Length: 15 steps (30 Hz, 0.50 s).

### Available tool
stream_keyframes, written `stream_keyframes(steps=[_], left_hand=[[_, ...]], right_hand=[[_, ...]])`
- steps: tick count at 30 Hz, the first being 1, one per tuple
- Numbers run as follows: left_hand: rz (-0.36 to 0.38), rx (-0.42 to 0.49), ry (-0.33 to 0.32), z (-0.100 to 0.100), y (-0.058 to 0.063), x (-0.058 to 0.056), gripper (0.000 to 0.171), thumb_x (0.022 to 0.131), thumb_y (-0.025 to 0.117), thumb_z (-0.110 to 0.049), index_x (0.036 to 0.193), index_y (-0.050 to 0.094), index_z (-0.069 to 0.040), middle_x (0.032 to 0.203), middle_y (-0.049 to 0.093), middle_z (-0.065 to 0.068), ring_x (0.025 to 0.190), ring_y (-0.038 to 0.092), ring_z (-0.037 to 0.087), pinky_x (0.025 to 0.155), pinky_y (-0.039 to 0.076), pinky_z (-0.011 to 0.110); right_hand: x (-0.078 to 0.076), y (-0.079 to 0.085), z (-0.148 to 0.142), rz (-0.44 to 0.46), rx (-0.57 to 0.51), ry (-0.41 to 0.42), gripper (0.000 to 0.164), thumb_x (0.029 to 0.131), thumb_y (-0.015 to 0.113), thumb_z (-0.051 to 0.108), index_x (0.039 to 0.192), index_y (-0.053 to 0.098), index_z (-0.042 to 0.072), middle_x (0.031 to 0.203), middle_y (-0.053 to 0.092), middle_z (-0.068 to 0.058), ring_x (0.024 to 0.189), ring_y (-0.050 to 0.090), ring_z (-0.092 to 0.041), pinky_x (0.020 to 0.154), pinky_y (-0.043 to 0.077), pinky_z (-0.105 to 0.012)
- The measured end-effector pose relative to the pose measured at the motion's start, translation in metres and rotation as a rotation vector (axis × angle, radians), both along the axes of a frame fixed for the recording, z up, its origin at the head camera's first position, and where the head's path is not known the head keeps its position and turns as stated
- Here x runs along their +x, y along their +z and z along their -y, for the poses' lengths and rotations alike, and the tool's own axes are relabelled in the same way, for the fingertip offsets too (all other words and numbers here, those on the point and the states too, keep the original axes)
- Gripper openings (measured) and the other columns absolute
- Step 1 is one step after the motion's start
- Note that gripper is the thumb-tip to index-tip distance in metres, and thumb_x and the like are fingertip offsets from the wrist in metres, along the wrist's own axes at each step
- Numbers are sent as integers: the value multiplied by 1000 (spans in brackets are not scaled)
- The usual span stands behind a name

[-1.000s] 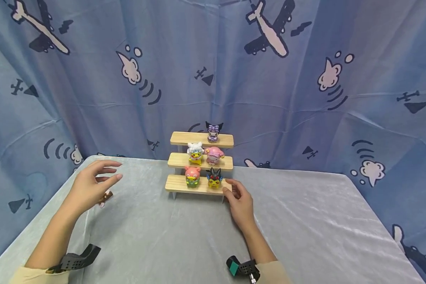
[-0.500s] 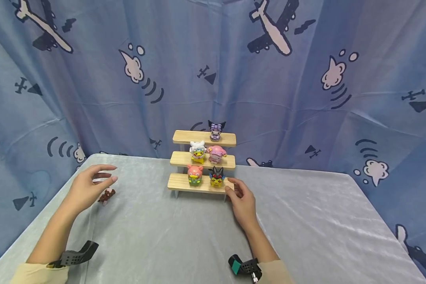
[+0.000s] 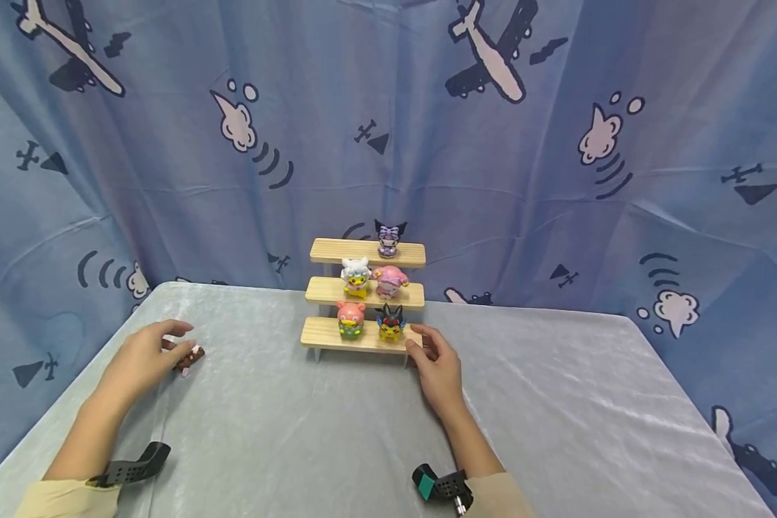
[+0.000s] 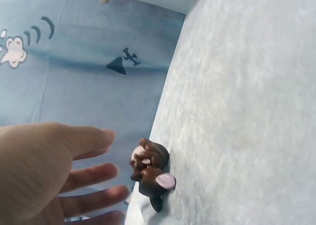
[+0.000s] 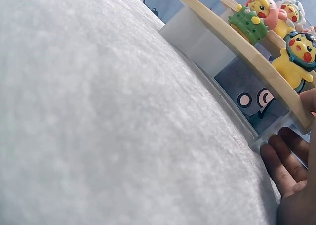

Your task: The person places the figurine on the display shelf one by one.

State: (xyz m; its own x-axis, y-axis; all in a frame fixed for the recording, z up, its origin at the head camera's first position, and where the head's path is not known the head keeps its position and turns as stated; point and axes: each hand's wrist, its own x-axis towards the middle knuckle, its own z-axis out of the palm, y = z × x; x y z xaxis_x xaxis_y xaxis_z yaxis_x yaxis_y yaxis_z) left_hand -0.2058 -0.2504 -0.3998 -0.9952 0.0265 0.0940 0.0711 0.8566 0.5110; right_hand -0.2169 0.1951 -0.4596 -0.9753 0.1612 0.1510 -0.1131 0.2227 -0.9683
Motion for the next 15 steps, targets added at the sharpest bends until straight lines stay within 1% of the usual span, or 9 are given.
stream_keyframes(steps=[2,4,5,8,11,15], left_hand=[[33,24,-33,4,-5,-1,41,98,64,-26,130,62,-1,115,72,21,94,73,27,80,54,47],[45,38,-76,6,-9,-3,40,96,66,-23,128,62,1,115,72,22,92,73,25,79,54,45],[40,41,-97,7,-12,-3,39,95,68,-21,127,63,2,117,71,23,91,72,24,79,55,44],[13,37,-136,9,-18,-5,35,92,69,-13,122,66,3,111,73,20,85,68,19,77,54,41],[-10,34,-132,10,-22,-6,32,90,69,-9,121,67,1,106,74,17,82,64,14,76,52,38],[-18,41,-123,12,-25,-6,32,90,69,-9,121,67,-1,104,74,17,83,65,15,75,52,38]], right_hand=[[0,0,1,3,-5,4,34,98,65,14,131,63,5,131,65,-18,85,65,0,75,59,-19],[0,0,1,3,-9,5,34,98,65,13,131,63,5,132,65,-18,85,65,0,75,59,-19],[0,0,1,0,-14,5,34,98,65,13,131,63,5,132,65,-18,84,65,0,75,59,-19],[0,0,1,-6,-11,5,34,98,65,13,131,63,5,132,65,-18,84,65,0,75,59,-19],[0,0,1,-6,-2,2,34,98,65,14,131,63,5,132,65,-18,83,64,0,75,60,-20],[-1,-1,1,-2,8,0,34,99,65,15,132,63,6,132,65,-18,84,64,0,75,60,-20]])
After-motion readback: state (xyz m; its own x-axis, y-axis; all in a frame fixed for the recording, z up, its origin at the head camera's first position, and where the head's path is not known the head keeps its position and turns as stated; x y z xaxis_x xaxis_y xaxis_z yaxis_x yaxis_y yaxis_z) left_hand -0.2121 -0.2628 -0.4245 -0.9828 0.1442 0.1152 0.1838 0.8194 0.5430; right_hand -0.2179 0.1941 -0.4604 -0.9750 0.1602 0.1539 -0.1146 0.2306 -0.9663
